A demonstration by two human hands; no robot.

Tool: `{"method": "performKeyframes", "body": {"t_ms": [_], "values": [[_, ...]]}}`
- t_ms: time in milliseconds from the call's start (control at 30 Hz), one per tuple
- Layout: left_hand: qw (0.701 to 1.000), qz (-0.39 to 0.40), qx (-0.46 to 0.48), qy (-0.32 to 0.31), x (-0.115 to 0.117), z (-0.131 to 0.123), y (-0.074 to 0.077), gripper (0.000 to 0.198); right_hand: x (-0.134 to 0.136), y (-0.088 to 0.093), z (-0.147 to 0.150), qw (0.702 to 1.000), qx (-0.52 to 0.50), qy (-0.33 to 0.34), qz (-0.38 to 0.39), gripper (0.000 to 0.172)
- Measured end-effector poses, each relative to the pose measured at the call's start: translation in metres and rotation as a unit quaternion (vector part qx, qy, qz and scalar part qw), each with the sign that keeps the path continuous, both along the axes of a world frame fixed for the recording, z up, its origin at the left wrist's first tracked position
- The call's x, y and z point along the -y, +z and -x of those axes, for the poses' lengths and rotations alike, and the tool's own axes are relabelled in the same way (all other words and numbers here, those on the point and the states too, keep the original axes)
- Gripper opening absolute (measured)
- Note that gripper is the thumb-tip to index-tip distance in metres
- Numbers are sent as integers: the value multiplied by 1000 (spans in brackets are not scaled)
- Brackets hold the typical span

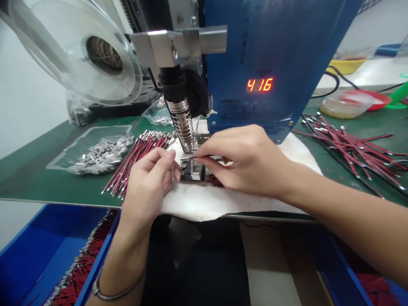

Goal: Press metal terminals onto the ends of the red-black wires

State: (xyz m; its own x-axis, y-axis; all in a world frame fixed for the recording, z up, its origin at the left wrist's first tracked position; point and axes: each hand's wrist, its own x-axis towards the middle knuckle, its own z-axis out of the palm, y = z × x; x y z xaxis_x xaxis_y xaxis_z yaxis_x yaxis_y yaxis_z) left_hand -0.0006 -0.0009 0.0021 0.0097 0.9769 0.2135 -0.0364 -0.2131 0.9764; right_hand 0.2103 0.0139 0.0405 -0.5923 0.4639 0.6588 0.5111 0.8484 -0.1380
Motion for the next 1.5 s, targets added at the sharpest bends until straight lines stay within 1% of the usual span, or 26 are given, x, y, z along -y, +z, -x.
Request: {"method": "performKeyframes", "body": {"t_ms": [167,267,333,467,567,667,867,1000,1233,1500], "values": [[1000,-5,8,-2,0,0,0,39,7,1,3,997,-15,27,-71,22],[1000,3,6,1,1,-1,1,39,12,4,3,992,-13,35,-125,18],[1000,5,2,6,2,-1,2,39,14,6,3,989,-5,37,-144,16],[1000,3,0,6,2,-1,4,39,17,7,2,988,14,38,-147,16],[1000,8,5,4,1,-1,3,39,16,5,2,986,-3,23,-162,13],[1000,9,14,-2,0,0,2,39,11,1,1,985,-17,22,-170,11],[999,1,36,-11,0,2,-1,41,-1,-6,-2,990,-8,10,-143,11],[999,1,45,-19,-1,3,-1,43,-5,-6,-3,990,17,14,-142,11],[999,6,35,-18,0,5,-2,44,-7,-5,-5,989,39,-27,-137,16],[999,11,35,-16,-1,5,-2,44,-6,-5,-3,989,43,-21,-141,14]]}}
